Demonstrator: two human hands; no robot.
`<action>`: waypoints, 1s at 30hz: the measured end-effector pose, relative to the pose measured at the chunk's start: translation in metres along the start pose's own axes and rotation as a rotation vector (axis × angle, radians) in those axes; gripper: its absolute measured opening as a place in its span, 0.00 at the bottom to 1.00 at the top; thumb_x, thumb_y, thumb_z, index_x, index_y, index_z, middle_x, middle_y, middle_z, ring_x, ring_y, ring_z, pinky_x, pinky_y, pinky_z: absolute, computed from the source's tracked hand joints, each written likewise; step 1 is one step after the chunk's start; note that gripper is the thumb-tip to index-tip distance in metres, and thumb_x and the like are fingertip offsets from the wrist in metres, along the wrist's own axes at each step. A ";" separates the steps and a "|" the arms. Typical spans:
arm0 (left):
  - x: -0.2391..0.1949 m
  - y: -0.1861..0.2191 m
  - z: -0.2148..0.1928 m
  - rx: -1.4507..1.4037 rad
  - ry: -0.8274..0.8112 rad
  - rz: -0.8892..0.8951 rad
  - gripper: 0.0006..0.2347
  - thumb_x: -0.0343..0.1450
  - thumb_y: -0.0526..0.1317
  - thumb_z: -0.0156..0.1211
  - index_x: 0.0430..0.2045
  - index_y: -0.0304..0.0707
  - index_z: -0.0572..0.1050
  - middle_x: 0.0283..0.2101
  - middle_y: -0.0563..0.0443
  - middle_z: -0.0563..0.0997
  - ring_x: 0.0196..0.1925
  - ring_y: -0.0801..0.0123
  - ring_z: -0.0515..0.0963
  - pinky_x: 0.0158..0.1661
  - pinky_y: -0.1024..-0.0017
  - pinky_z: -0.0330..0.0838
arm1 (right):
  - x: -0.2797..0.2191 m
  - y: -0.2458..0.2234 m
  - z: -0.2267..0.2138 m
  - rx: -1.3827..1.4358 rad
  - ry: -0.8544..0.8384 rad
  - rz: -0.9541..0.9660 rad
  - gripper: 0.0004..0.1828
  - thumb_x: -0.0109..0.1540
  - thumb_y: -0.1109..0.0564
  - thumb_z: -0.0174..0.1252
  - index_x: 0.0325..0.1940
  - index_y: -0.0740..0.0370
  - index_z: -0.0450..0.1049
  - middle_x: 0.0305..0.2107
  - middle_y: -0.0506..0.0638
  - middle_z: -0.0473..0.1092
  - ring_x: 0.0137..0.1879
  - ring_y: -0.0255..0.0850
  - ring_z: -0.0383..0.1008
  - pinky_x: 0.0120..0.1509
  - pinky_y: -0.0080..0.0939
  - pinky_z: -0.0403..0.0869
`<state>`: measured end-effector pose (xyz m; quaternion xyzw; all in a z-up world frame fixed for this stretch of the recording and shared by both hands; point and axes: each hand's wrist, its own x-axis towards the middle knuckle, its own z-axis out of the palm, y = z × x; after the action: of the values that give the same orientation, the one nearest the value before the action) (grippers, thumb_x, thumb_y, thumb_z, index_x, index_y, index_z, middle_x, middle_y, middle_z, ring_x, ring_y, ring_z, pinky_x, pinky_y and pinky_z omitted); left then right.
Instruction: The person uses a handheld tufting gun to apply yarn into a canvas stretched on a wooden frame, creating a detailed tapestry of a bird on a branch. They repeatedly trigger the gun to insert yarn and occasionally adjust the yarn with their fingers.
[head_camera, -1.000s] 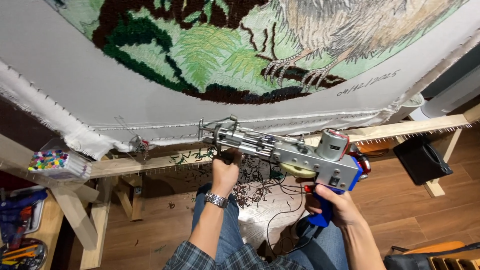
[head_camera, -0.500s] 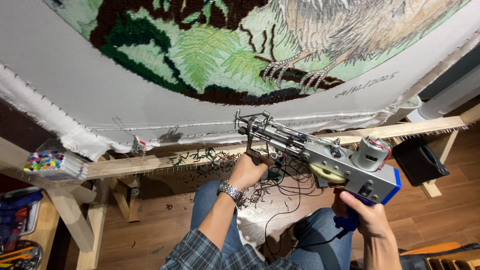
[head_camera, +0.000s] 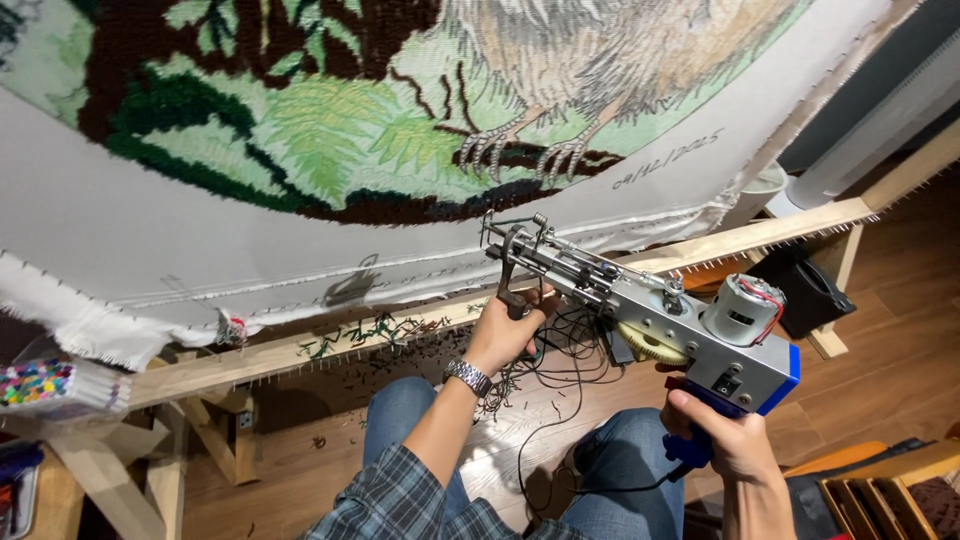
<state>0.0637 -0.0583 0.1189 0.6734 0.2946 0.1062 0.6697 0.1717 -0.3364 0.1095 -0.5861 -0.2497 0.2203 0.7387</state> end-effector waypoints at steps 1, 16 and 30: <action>0.002 0.004 0.003 0.004 -0.008 0.001 0.17 0.71 0.47 0.63 0.55 0.50 0.79 0.53 0.53 0.85 0.16 0.76 0.76 0.22 0.80 0.72 | 0.000 -0.001 -0.001 0.000 0.009 -0.002 0.10 0.57 0.66 0.64 0.34 0.71 0.67 0.14 0.55 0.62 0.17 0.43 0.60 0.21 0.44 0.64; 0.098 0.023 0.041 0.422 -0.155 -0.007 0.21 0.74 0.54 0.53 0.55 0.44 0.77 0.70 0.69 0.72 0.18 0.77 0.81 0.16 0.81 0.64 | 0.011 0.014 0.001 -0.024 0.207 -0.073 0.13 0.60 0.68 0.58 0.49 0.75 0.72 0.24 0.56 0.67 0.22 0.43 0.65 0.24 0.41 0.69; 0.127 -0.017 0.075 0.093 -0.148 -0.076 0.28 0.74 0.53 0.56 0.70 0.50 0.64 0.33 0.60 0.86 0.14 0.78 0.65 0.18 0.78 0.63 | 0.005 0.035 -0.024 -0.011 0.157 -0.112 0.14 0.61 0.70 0.58 0.50 0.79 0.71 0.26 0.61 0.70 0.22 0.46 0.66 0.23 0.42 0.70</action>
<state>0.2019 -0.0536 0.0640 0.6981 0.2742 0.0167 0.6612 0.1895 -0.3445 0.0714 -0.5908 -0.2245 0.1304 0.7639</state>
